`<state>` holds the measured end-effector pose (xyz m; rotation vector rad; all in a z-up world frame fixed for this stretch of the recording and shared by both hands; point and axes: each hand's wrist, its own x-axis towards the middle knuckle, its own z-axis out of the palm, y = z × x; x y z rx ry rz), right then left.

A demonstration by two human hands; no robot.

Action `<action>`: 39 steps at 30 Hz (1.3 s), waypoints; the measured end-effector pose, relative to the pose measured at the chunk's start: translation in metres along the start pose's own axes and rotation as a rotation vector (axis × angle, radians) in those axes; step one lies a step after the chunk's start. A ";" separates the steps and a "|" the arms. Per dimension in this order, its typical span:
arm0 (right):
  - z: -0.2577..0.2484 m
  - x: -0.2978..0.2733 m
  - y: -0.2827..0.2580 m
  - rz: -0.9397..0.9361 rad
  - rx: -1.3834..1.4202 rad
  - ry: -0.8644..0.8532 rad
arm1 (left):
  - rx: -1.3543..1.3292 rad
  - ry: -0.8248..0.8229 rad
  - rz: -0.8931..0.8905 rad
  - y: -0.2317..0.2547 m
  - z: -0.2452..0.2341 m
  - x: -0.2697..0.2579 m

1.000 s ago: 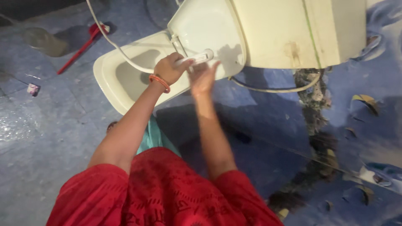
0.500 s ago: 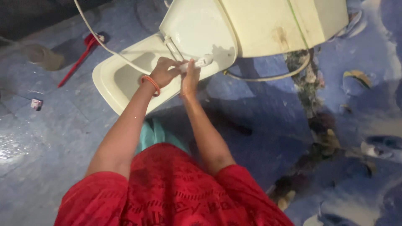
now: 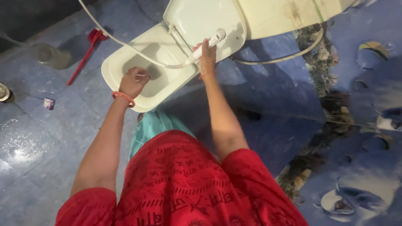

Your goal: The person cleans a toilet by first rinsing the tank and bowl with a handheld bidet sprayer, then scrubbing the seat and rim with a red toilet brush, and finally pouring water from a plastic bottle into the bowl to rinse.

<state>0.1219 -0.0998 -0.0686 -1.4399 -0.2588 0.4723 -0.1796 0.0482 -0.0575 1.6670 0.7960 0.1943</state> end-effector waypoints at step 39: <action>-0.053 0.027 -0.020 -0.014 -0.172 0.125 | -0.092 0.027 0.010 0.022 0.019 -0.009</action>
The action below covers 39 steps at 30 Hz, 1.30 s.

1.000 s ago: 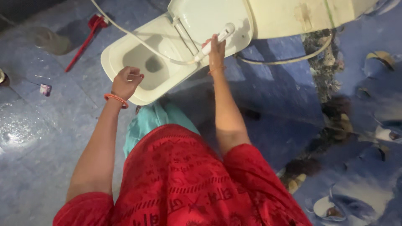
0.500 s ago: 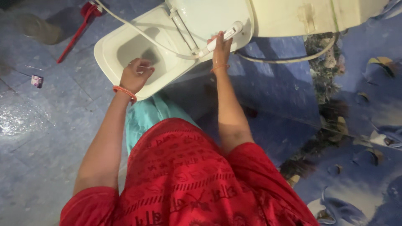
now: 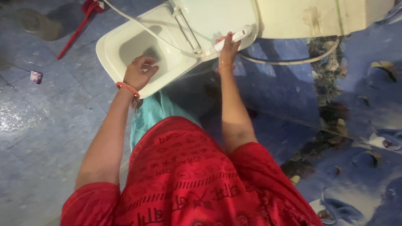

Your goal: The person cleans a toilet by first rinsing the tank and bowl with a handheld bidet sprayer, then scrubbing the seat and rim with a red toilet brush, and finally pouring water from a plastic bottle into the bowl to rinse.

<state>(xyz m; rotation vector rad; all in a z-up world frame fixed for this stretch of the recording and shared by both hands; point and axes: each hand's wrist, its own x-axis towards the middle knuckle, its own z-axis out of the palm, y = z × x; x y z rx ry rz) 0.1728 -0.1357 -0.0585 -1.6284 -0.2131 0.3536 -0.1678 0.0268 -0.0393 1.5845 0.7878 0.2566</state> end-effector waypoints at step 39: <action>0.155 0.113 -0.031 0.067 -0.373 -0.697 | 0.014 0.093 -0.070 0.036 -0.014 0.003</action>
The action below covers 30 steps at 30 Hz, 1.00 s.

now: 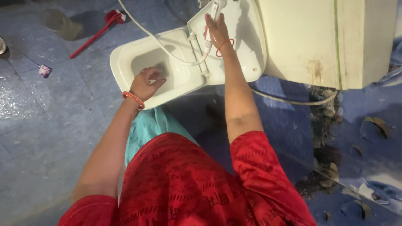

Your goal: The person cleans a toilet by first rinsing the tank and bowl with a handheld bidet sprayer, then scrubbing the seat and rim with a red toilet brush, and finally pouring water from a plastic bottle into the bowl to rinse.

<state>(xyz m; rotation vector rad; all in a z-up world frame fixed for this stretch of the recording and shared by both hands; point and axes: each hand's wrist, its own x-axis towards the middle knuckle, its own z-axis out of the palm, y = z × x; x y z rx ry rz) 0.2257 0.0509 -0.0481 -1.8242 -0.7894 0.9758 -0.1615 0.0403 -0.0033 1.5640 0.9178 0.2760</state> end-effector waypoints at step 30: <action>0.089 -0.039 0.092 0.207 0.041 -0.181 | 0.080 0.002 -0.054 0.005 0.007 0.008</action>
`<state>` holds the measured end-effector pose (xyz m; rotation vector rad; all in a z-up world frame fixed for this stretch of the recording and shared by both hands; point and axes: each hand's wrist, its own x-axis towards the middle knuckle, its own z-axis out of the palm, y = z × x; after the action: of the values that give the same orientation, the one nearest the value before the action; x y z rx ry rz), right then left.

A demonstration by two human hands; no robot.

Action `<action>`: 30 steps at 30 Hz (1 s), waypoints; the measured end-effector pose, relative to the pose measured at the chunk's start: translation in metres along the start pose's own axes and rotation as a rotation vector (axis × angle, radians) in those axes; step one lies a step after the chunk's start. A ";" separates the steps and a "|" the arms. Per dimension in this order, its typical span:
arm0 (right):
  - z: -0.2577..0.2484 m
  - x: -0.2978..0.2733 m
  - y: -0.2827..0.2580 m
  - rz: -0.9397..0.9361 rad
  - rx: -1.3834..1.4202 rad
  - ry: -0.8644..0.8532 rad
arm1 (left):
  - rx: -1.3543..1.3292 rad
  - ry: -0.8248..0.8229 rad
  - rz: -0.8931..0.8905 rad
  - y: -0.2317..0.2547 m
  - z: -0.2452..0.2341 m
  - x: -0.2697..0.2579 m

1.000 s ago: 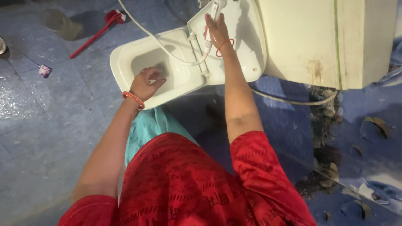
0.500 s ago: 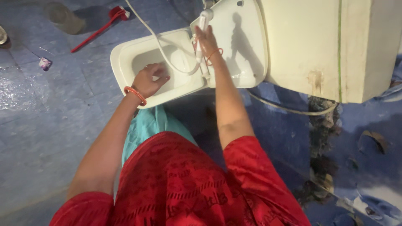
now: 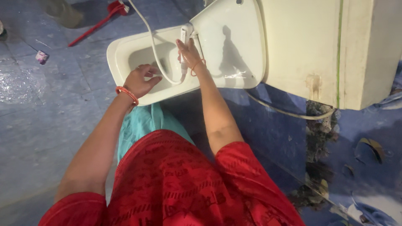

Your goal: The person cleans a toilet by first rinsing the tank and bowl with a handheld bidet sprayer, then scrubbing the seat and rim with a red toilet brush, and finally pouring water from a plastic bottle into the bowl to rinse.

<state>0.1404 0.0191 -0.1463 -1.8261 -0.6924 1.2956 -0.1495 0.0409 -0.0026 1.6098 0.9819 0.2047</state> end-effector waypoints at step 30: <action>-0.013 -0.007 -0.005 -0.013 0.182 -0.082 | 0.039 0.001 -0.070 0.001 0.012 -0.015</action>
<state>0.1505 0.0123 -0.1363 -1.6277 -0.6076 1.3845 -0.1508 0.0217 0.0002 1.6085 1.0467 0.1394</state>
